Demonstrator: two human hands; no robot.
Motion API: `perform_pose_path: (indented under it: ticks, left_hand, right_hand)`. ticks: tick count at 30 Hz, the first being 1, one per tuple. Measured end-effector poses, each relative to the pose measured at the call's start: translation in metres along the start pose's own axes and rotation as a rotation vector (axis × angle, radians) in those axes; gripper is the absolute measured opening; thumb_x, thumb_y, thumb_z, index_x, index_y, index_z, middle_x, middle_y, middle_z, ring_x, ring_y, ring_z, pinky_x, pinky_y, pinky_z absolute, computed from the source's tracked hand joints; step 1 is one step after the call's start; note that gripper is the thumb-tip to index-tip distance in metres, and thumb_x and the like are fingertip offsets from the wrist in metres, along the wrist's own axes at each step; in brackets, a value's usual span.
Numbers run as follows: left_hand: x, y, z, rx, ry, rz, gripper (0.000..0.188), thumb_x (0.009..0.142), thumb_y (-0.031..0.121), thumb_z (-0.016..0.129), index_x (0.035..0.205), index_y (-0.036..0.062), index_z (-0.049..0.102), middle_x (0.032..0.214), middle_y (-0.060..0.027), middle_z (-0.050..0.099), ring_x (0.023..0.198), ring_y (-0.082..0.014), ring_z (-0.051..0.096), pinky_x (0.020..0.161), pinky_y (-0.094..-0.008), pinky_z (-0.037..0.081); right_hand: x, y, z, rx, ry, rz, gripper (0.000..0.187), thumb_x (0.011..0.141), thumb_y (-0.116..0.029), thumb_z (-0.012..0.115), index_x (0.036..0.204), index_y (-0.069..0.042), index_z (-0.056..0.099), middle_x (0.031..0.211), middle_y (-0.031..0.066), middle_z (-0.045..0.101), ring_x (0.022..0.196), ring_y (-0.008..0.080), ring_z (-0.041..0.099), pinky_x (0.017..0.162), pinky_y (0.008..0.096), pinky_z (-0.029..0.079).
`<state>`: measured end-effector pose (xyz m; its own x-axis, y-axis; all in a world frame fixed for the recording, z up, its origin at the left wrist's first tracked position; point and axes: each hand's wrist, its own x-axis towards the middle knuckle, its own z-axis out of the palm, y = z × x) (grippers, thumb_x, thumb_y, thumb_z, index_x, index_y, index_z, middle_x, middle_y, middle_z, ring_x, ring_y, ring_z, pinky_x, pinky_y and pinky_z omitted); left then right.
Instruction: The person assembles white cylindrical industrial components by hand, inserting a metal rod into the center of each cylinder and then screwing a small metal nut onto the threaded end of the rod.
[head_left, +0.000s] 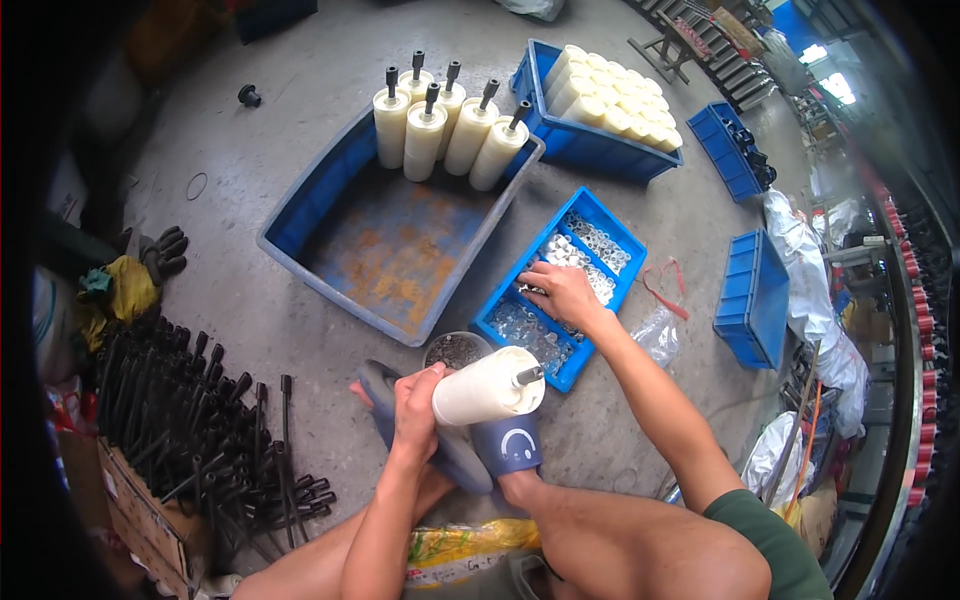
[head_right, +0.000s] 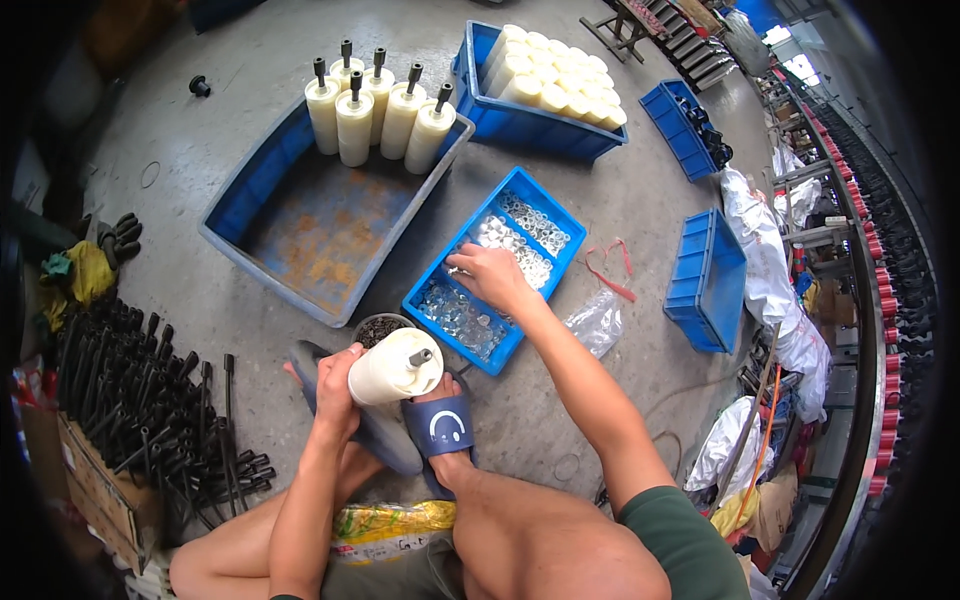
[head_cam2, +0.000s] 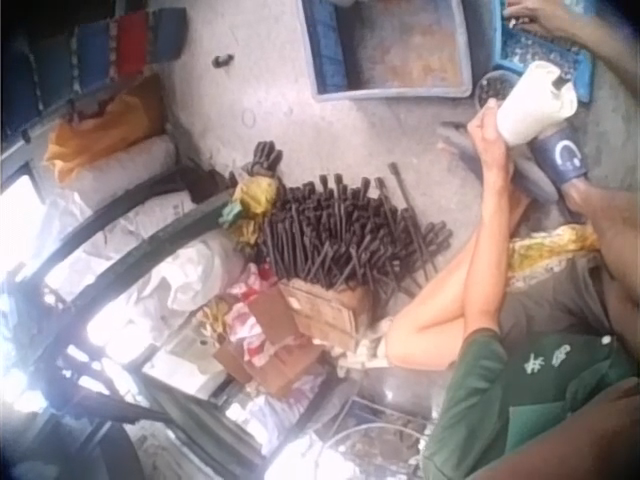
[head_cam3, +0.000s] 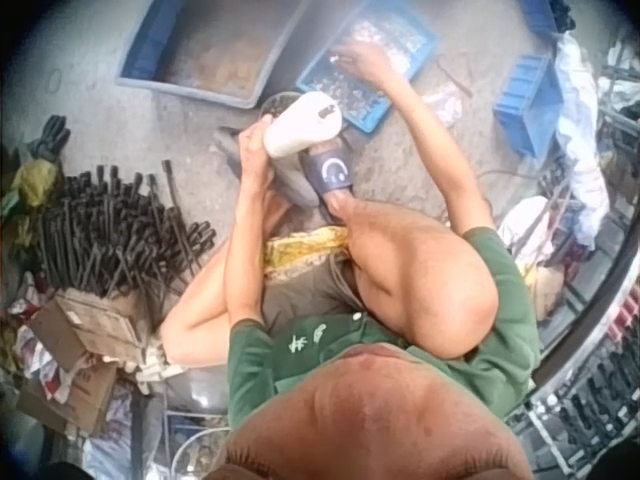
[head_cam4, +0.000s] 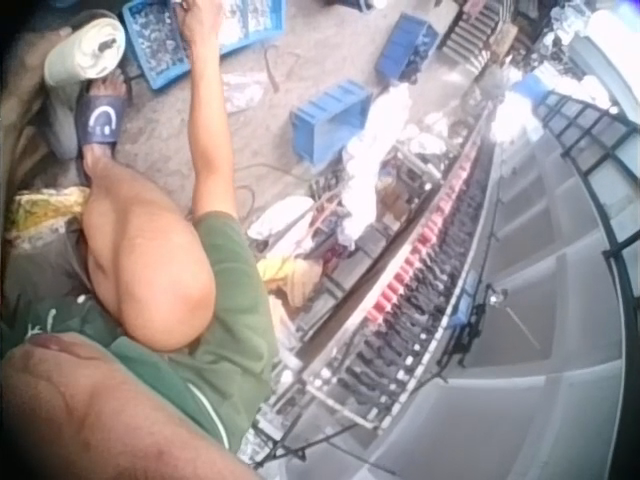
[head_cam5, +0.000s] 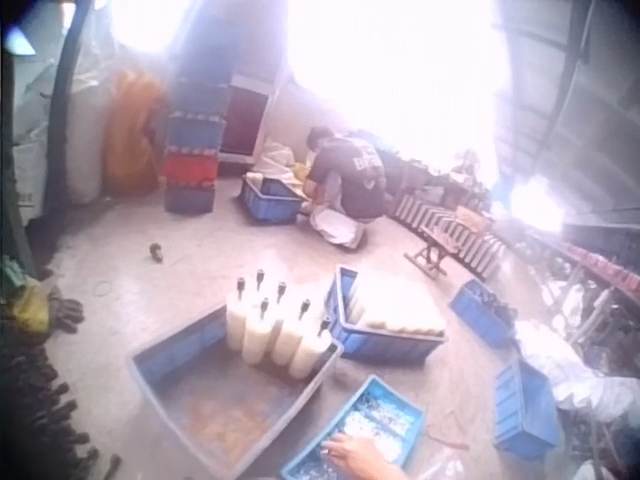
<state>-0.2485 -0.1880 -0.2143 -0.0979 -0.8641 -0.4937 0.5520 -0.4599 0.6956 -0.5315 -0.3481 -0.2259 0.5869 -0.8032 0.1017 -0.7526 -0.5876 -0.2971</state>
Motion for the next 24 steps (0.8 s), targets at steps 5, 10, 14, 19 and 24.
perform_pose_path:
  ticks: [5,10,14,19,24]
  left_hand:
    - [0.000,0.000,0.001,0.010,0.007,0.005,0.037,0.101,0.024,0.052,0.094,-0.0068,0.073,0.084,-0.0094,0.073,0.073,-0.0146,0.066,0.070,-0.0272,0.050]
    - [0.001,-0.001,0.003,0.041,-0.012,0.006,0.038,0.101,0.024,0.052,0.094,-0.0069,0.073,0.083,-0.0094,0.073,0.072,-0.0146,0.066,0.070,-0.0273,0.050]
    - [0.000,0.000,0.002,0.034,-0.010,-0.003,0.038,0.100,0.024,0.052,0.094,-0.0067,0.073,0.083,-0.0095,0.073,0.072,-0.0147,0.066,0.070,-0.0275,0.050]
    - [0.001,-0.001,0.001,-0.002,-0.002,0.000,0.038,0.101,0.025,0.053,0.095,-0.0066,0.073,0.084,-0.0098,0.073,0.073,-0.0150,0.066,0.071,-0.0276,0.051]
    - [0.001,0.002,0.001,-0.001,-0.011,-0.015,0.038,0.101,0.025,0.052,0.096,-0.0068,0.073,0.085,-0.0100,0.073,0.073,-0.0152,0.066,0.071,-0.0277,0.051]
  right_hand:
    - [-0.010,0.003,-0.003,-0.011,-0.013,0.042,0.027,0.082,-0.019,0.075,0.108,-0.014,0.071,0.089,0.0086,0.064,0.082,0.0311,0.068,0.070,0.0429,0.055]
    - [-0.010,-0.007,0.003,-0.027,0.055,0.145,0.031,0.083,-0.020,0.074,0.112,-0.013,0.068,0.089,0.0095,0.064,0.084,0.0317,0.068,0.072,0.0425,0.055]
    - [-0.006,-0.005,0.002,-0.100,0.022,0.141,0.025,0.082,-0.021,0.074,0.105,-0.012,0.068,0.090,0.0085,0.063,0.086,0.0314,0.067,0.072,0.0427,0.055]
    - [-0.003,-0.011,-0.007,-0.065,0.059,0.148,0.019,0.081,-0.018,0.075,0.097,-0.011,0.069,0.092,0.0081,0.063,0.086,0.0309,0.067,0.072,0.0427,0.056]
    - [0.003,-0.006,-0.006,-0.020,-0.035,-0.009,0.021,0.081,-0.018,0.075,0.101,-0.012,0.069,0.093,0.0083,0.062,0.086,0.0314,0.067,0.073,0.0422,0.056]
